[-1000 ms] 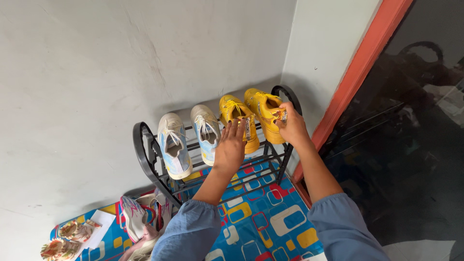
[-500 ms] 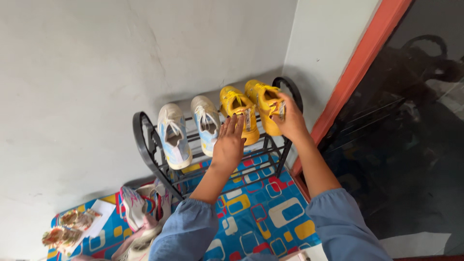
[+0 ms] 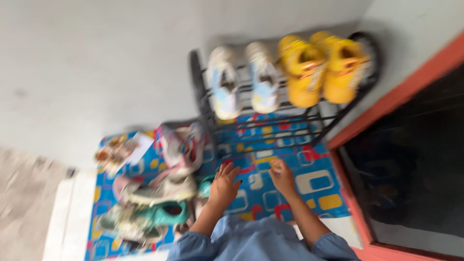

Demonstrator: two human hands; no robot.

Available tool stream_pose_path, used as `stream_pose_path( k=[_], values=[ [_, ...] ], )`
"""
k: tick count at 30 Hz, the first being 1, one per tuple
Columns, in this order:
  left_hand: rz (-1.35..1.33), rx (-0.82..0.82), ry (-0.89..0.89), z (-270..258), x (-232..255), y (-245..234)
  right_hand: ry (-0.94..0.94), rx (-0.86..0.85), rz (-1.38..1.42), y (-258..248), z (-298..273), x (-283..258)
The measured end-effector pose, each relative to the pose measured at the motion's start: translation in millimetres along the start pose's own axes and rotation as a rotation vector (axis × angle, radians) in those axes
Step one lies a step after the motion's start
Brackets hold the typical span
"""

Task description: The person picks up pairs of shoes from the mat on the floor and places them onto a black metal shoe rack, arranging them in rows on the rack's tiers. They continue lifting additional pairs from the floor and slotting them onto the rack throughout the clip.

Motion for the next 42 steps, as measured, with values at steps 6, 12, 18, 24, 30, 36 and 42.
stream_pose_path(
  k=[6,12,18,24,30,36,42],
  values=[
    [-0.039,-0.055,-0.304,-74,-125,21,0.030,-0.444,-0.099,116,-39,-23],
    [-0.081,0.108,-0.408,-142,-199,-14,0.057,-0.518,-0.118,174,-38,-63],
    [-0.151,0.137,-0.519,-189,-234,-48,0.023,-0.557,-0.099,222,-30,-97],
    [-0.157,0.122,-0.547,-215,-266,-49,0.035,-0.628,-0.109,276,-33,-120],
    [-0.137,0.040,-0.544,-225,-298,-52,0.091,-0.669,-0.206,314,-30,-132],
    [-0.164,0.020,-0.376,-194,-312,-66,0.024,-0.576,-0.330,333,6,-120],
    [-0.165,-0.032,-0.263,-143,-325,-66,0.065,-0.487,-0.280,345,38,-90]
  ],
)
Point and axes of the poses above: each hand's wrist, its own z-axis towards the middle knuckle, its own y-axis out of the palm, x = y × z, the point moved 5 cm from there along z, towards the middle knuckle, and after that the axes turned 14 degrees about -x, right-handed, at the moved point
